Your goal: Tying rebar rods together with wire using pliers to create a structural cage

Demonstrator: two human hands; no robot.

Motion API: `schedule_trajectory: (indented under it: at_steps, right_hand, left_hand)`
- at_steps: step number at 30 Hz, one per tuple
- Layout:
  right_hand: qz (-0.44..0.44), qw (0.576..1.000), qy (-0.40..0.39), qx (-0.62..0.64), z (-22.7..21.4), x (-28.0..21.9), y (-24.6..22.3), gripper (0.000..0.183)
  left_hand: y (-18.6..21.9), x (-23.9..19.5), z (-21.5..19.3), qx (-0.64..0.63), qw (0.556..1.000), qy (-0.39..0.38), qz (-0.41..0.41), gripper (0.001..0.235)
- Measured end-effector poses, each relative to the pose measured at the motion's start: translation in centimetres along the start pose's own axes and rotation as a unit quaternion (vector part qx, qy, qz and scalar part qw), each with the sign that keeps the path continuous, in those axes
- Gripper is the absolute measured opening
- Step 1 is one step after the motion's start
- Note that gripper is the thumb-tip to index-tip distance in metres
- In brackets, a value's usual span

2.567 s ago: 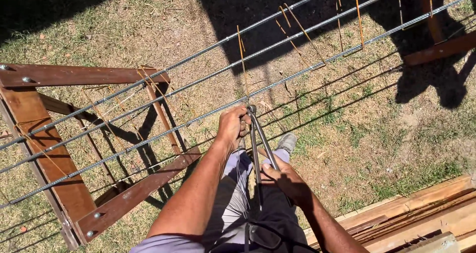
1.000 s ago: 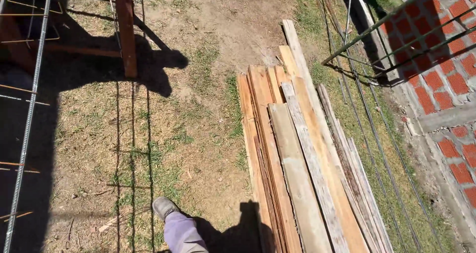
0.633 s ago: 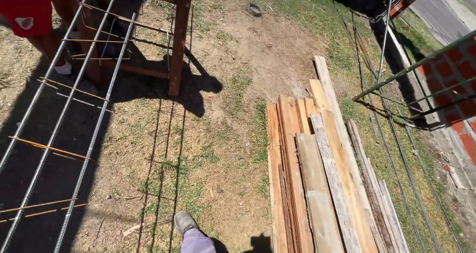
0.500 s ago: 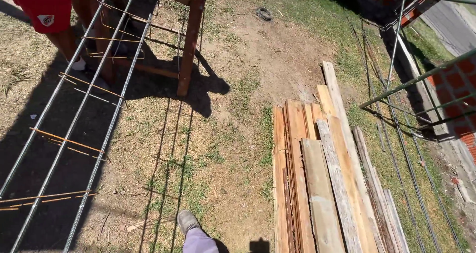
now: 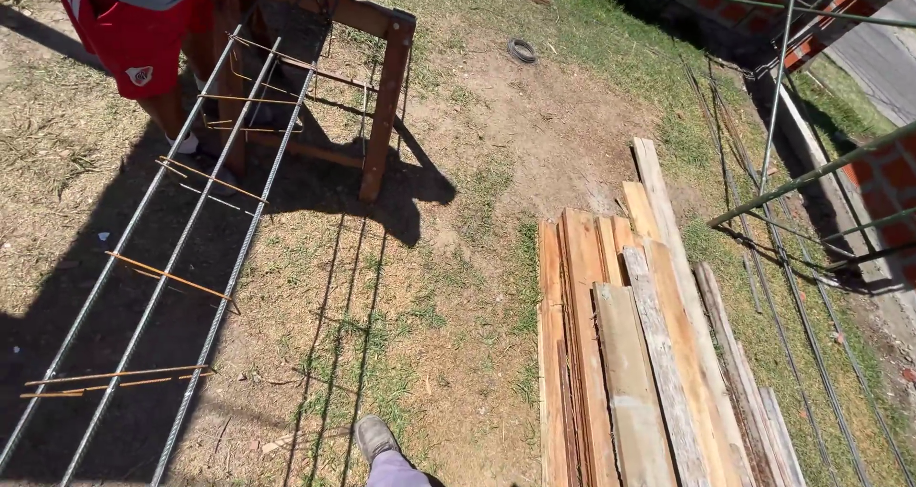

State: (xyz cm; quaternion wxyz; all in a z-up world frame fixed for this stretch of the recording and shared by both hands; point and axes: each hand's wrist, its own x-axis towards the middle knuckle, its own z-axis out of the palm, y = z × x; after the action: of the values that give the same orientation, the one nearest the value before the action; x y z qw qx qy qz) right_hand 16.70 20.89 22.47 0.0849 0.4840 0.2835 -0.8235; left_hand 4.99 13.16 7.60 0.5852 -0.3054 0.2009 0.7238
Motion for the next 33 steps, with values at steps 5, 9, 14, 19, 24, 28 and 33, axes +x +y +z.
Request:
schedule_trajectory:
  at_steps: [5, 9, 14, 19, 24, 28, 33]
  right_hand:
    - [0.174, 0.976, -0.118, -0.062, 0.9, 4.0, 7.1, 0.054]
    - [0.319, 0.914, -0.249, 0.004, -2.9, 9.5, 15.8, 0.022]
    - [0.304, 0.899, -0.315, -0.032, -7.1, 14.6, 19.8, 0.036]
    - [0.272, 0.914, -0.279, -0.117, -4.3, 9.9, 17.5, 0.027]
    - [0.1, 0.931, -0.061, -0.346, -6.3, 10.4, 18.5, 0.096]
    - [-0.027, 0.886, -0.145, -0.439, -3.1, 11.7, 16.3, 0.044]
    - [-0.017, 0.786, 0.202, -0.584, -11.9, 18.9, 24.3, 0.019]
  left_hand:
    - [1.2, -6.6, -5.1, 0.025, 0.981, 0.137, 0.132, 0.03]
    - [0.6, -9.9, -8.9, -0.036, 0.991, 0.04, 0.123, 0.043]
    - [0.1, -8.9, -10.8, -0.052, 0.991, -0.023, 0.125, 0.043]
    - [0.1, -9.2, -10.9, -0.041, 0.988, 0.027, 0.147, 0.03]
    - [1.6, -12.3, -7.0, 0.137, 0.957, 0.192, 0.168, 0.034]
    - [1.4, -12.6, -2.9, 0.277, 0.865, 0.39, 0.15, 0.125]
    - [0.8, -12.5, 0.9, 0.17, 0.842, 0.497, 0.125, 0.108]
